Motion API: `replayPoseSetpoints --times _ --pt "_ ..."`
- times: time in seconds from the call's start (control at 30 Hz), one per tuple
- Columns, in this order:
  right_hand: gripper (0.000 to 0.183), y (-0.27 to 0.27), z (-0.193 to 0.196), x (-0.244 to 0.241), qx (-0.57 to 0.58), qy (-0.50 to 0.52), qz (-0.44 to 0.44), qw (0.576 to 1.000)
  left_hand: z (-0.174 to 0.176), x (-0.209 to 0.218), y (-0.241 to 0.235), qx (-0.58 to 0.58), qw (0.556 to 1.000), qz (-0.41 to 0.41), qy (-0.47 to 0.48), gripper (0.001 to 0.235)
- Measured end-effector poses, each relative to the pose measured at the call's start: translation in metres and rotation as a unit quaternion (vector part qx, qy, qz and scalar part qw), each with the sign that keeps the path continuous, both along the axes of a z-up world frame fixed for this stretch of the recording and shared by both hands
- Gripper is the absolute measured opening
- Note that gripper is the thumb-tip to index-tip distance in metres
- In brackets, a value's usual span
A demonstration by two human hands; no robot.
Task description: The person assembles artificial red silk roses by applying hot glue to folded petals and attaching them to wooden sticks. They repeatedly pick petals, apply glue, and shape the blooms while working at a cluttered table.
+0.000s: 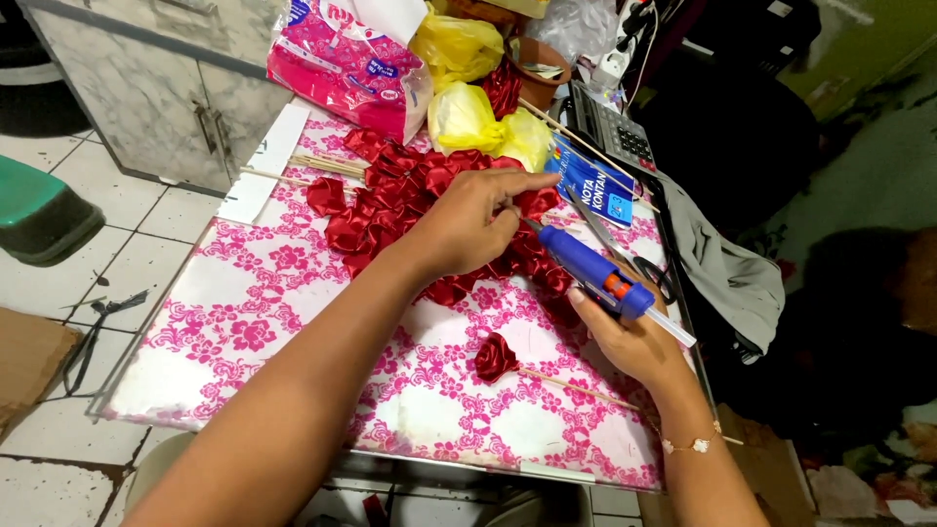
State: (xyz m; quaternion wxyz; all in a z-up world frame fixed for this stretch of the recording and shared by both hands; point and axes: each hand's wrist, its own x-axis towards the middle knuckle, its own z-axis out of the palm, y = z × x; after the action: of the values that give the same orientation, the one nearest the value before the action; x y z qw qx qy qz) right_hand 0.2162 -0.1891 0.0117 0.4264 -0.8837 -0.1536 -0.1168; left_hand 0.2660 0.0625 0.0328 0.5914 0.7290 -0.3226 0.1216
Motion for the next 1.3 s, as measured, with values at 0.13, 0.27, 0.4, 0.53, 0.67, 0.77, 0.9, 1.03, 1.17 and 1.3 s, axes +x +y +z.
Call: replayPoseSetpoints --times 0.13,0.27,0.4,0.53,0.67,0.77,0.9,1.03,1.17,1.3 --pt "0.021 0.001 0.007 0.001 -0.003 -0.02 0.0 1.0 -0.005 0.005 0.0 0.002 1.0 -0.003 0.007 0.054" --pt "0.021 -0.003 0.004 0.004 -0.017 -0.023 -0.02 0.999 -0.009 0.009 -0.001 -0.005 1.0 -0.006 0.012 0.054" --pt "0.019 0.0 0.001 0.004 -0.013 -0.036 -0.031 0.999 -0.013 0.016 -0.002 -0.006 1.0 -0.013 0.014 0.054" --pt "0.02 0.007 0.011 0.0 -0.014 -0.047 -0.022 0.999 -0.011 0.014 -0.002 -0.006 1.0 -0.015 0.013 0.055" --pt "0.019 0.005 0.015 0.001 -0.065 -0.135 0.009 0.989 -0.008 0.011 -0.001 -0.014 1.0 -0.018 0.021 0.054" --pt "0.021 -0.006 0.004 0.015 -0.113 -0.209 0.043 0.97 -0.004 0.007 -0.001 -0.018 0.999 -0.017 0.026 0.054" --pt "0.031 -0.022 0.006 0.019 -0.167 -0.256 0.051 0.951 -0.005 0.012 0.001 -0.032 0.999 -0.005 0.023 0.054" --pt "0.041 -0.034 0.024 0.013 -0.231 -0.042 -0.09 0.968 -0.007 0.016 0.006 -0.053 0.998 0.013 0.029 0.056" --pt "0.048 -0.065 0.004 0.034 -0.32 0.052 -0.109 0.94 -0.01 0.019 0.008 -0.054 0.998 0.034 0.025 0.056" --pt "0.052 -0.077 -0.009 0.046 -0.329 0.092 -0.079 0.937 -0.022 0.032 0.01 -0.06 0.997 0.051 0.017 0.058"
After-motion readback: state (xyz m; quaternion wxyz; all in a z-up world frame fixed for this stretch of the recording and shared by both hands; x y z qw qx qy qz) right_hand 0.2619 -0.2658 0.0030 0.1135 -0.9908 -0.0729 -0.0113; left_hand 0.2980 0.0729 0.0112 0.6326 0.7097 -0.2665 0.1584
